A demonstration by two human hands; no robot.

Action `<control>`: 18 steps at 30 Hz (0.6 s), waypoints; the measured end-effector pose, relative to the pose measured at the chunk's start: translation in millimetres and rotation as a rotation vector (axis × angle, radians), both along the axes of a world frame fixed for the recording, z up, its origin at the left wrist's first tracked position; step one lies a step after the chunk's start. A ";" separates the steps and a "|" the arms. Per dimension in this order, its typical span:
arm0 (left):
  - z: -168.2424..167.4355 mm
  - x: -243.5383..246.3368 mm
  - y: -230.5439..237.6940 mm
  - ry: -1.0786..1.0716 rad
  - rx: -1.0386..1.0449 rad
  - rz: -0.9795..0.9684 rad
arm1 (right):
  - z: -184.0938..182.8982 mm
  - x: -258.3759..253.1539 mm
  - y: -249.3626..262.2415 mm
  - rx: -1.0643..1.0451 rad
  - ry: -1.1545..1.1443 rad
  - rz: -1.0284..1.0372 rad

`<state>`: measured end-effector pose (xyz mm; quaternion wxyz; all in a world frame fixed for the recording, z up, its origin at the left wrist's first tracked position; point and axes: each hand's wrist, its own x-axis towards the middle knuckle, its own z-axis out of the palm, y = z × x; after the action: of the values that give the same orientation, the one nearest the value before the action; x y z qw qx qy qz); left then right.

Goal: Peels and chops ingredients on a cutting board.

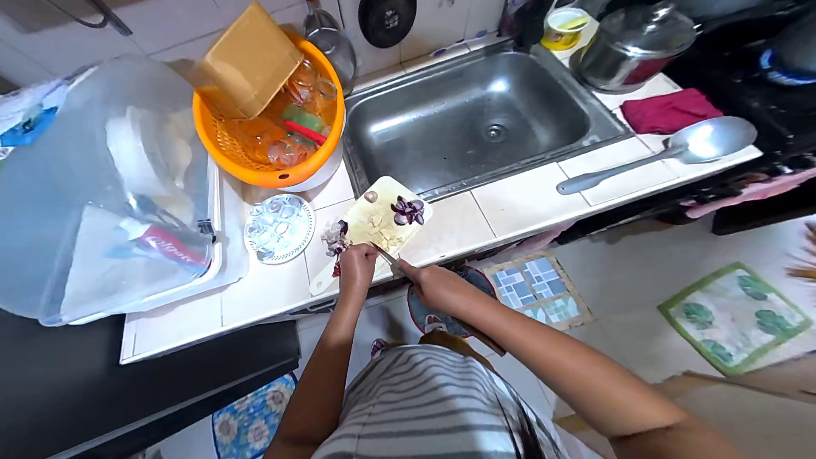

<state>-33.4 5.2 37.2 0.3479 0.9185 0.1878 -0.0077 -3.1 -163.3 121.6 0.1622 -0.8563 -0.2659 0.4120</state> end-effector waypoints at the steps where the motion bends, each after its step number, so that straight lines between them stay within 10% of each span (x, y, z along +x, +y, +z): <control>1: -0.2 0.0 0.2 -0.004 0.000 -0.002 | 0.2 0.7 0.5 0.000 0.007 0.001; 18: -6.7 -2.0 -0.4 -0.037 -0.021 0.022 | -13.7 2.3 12.4 -0.024 0.001 -0.008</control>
<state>-35.4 4.9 30.5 0.3610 0.9127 0.1914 0.0110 -0.9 -150.9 107.9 0.1537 -0.8591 -0.2575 0.4148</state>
